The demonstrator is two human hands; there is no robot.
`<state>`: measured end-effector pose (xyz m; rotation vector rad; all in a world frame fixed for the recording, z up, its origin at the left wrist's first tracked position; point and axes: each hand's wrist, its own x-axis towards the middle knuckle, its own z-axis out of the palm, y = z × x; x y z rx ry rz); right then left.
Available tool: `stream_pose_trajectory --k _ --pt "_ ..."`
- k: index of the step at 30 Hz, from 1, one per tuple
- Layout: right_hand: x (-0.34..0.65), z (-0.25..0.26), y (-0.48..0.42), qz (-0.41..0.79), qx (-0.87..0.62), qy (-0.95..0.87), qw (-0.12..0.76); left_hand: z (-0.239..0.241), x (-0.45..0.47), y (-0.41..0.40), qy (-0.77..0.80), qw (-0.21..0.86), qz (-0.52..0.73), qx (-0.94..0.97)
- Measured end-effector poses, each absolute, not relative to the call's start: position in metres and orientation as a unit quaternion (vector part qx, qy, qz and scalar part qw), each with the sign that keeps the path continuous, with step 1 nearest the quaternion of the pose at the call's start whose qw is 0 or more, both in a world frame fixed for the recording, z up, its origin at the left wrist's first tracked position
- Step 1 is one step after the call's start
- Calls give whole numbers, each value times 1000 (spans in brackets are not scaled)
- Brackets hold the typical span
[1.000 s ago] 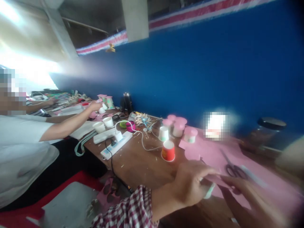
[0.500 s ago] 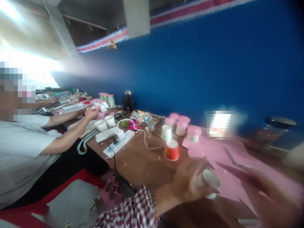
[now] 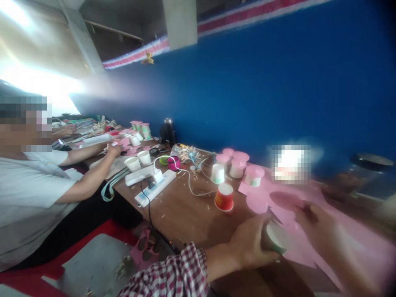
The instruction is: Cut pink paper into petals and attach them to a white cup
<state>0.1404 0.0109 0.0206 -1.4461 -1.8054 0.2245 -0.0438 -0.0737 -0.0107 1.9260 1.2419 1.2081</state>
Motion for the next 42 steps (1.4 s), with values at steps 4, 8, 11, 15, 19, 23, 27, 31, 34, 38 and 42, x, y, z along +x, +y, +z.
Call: stream_pose_trajectory --k 4,8,11,15,19,23,27,31,34,38,42 --pt "136 19 27 149 -570 -704 397 -3 -36 -70 449 240 483 712" --pt "130 21 32 245 -576 -658 419 9 -20 -62 399 94 597 690" --pt "130 23 34 270 -571 -653 418 14 -8 -58 389 61 610 687" --pt "133 24 37 305 -567 -642 417 4 0 -58 376 25 626 683" --pt "135 20 41 258 -551 -688 394 -7 -6 -57 393 12 621 678" --pt "132 10 49 101 -590 -717 357 -11 -14 -54 415 32 623 662" --pt "131 -1 57 -9 -556 -752 354 -13 -14 -52 381 67 618 684" --pt "140 -7 56 12 -435 -851 293 -16 -13 -53 347 118 574 732" --pt "153 0 46 16 -445 -848 287 -17 -19 -57 348 160 529 757" --pt "172 23 27 34 -503 -806 310 -16 -36 -63 393 193 486 757" --pt "188 45 16 1 -533 -799 280 -16 -47 -63 463 194 463 730"
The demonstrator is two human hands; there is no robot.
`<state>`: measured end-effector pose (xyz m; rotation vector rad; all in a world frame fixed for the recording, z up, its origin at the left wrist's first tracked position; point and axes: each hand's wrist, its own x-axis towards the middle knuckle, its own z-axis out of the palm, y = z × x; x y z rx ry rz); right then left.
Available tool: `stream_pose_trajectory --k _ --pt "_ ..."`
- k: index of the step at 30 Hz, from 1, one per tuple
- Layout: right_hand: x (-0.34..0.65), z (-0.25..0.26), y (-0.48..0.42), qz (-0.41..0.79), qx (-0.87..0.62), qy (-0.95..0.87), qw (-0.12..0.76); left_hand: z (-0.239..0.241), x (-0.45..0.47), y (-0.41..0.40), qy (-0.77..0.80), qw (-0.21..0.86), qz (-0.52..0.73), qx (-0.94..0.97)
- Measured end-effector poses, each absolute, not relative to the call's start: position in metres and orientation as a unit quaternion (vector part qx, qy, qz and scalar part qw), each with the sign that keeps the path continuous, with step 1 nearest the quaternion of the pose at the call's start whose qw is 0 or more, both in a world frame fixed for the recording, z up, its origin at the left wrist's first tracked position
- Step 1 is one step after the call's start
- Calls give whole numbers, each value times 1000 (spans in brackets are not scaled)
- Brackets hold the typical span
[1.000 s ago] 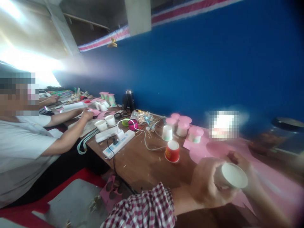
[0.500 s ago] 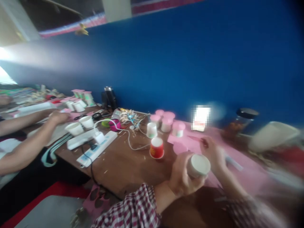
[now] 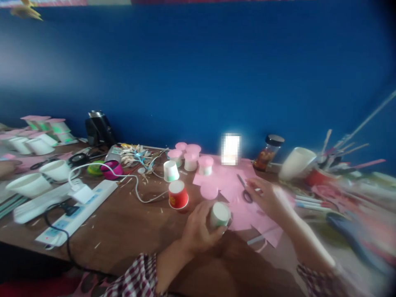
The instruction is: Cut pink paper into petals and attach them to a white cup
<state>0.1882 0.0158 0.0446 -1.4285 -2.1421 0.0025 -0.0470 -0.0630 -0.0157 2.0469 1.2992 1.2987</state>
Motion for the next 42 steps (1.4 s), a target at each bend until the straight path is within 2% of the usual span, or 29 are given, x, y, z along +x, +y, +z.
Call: stream_pose_trajectory --k 7,14,25,33,42 --pt "207 54 -4 -72 -574 -790 202 -22 -45 -59 506 199 454 705" --pt "209 40 -24 6 -570 -813 117 -28 -46 -56 514 175 460 702" --pt "204 35 -85 106 -500 -854 95 -25 -43 -57 546 212 431 687" --pt "215 32 -81 44 -482 -858 171 -28 -43 -55 546 223 430 683" --pt "216 42 -97 56 -507 -851 123 -27 -44 -54 545 202 428 692"
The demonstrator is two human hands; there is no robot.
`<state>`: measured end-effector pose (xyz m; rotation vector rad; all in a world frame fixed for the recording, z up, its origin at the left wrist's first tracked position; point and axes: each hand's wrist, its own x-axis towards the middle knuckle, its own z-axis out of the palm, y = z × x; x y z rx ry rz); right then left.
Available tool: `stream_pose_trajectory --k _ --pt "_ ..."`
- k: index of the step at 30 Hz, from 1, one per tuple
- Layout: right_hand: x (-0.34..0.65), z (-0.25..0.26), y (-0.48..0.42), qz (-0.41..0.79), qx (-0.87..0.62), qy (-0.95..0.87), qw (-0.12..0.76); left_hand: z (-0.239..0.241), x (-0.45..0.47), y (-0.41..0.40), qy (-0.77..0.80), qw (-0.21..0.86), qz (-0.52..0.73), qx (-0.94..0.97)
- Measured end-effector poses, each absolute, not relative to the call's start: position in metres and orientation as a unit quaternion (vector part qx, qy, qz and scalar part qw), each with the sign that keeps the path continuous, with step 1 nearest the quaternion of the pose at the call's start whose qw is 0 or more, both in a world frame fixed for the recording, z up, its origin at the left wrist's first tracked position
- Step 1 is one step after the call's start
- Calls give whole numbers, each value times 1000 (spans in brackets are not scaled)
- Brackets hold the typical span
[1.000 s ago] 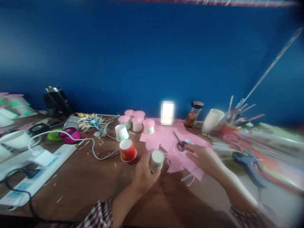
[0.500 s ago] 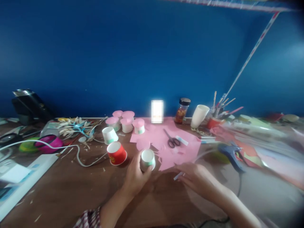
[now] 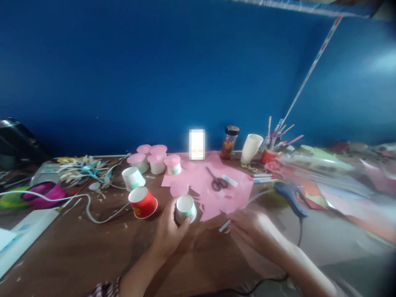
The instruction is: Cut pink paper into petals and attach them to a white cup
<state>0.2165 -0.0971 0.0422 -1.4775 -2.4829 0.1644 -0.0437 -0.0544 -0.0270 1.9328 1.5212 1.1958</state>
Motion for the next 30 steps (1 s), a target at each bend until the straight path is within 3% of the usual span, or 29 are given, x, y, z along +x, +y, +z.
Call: stream_pose_trajectory --k 15,30 --pt "236 39 -102 49 -548 -825 131 -29 -44 -53 543 202 418 699" --pt "226 28 -4 -54 -663 -738 110 -30 -45 -54 521 168 433 716"
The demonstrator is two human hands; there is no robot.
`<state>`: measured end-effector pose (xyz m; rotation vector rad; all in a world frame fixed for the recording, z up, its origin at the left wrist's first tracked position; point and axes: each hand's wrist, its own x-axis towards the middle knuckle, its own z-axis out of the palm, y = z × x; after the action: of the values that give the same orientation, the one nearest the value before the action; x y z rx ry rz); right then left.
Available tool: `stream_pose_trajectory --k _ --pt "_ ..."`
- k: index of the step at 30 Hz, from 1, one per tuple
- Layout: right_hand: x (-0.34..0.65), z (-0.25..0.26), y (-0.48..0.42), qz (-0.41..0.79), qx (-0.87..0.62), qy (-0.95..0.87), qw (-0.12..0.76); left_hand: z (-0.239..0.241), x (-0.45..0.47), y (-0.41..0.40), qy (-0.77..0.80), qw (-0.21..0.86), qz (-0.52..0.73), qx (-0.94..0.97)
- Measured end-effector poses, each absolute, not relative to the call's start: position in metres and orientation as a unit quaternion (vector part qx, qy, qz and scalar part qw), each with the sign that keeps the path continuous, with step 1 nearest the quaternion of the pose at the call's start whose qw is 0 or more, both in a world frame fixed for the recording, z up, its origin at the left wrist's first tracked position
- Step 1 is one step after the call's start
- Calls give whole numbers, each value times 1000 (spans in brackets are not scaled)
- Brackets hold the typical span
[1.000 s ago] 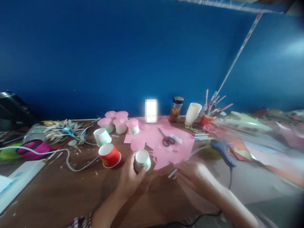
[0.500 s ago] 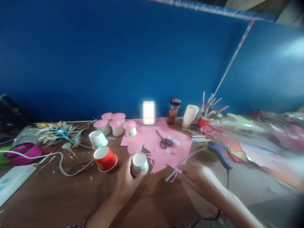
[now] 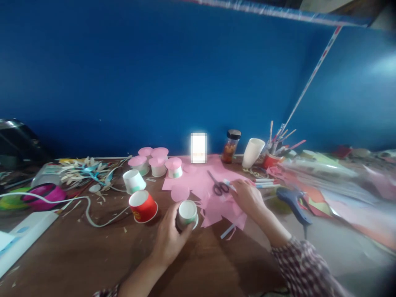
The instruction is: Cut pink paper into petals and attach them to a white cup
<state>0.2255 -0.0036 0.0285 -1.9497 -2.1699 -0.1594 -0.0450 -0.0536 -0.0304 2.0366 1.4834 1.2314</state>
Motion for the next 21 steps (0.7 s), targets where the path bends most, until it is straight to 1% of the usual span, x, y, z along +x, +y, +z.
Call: stream_pose_trajectory --k 5,7,9,12,15,19,21 --pt "216 18 -7 -15 -609 -770 191 -33 -44 -54 526 168 428 715" --pt "213 18 -7 -6 -592 -782 195 -33 -44 -54 533 165 427 712" --pt "213 21 -4 -24 -601 -779 174 -33 -44 -54 530 157 427 715" --pt "219 26 8 -62 -653 -745 117 -33 -45 -54 508 149 425 735" --pt "225 25 19 -53 -684 -724 66 -34 -45 -54 496 149 420 745" --pt "226 17 23 -41 -696 -715 56 -37 -44 -54 506 138 430 735" --pt "226 15 22 -48 -705 -704 70 -38 -43 -54 521 137 438 720"
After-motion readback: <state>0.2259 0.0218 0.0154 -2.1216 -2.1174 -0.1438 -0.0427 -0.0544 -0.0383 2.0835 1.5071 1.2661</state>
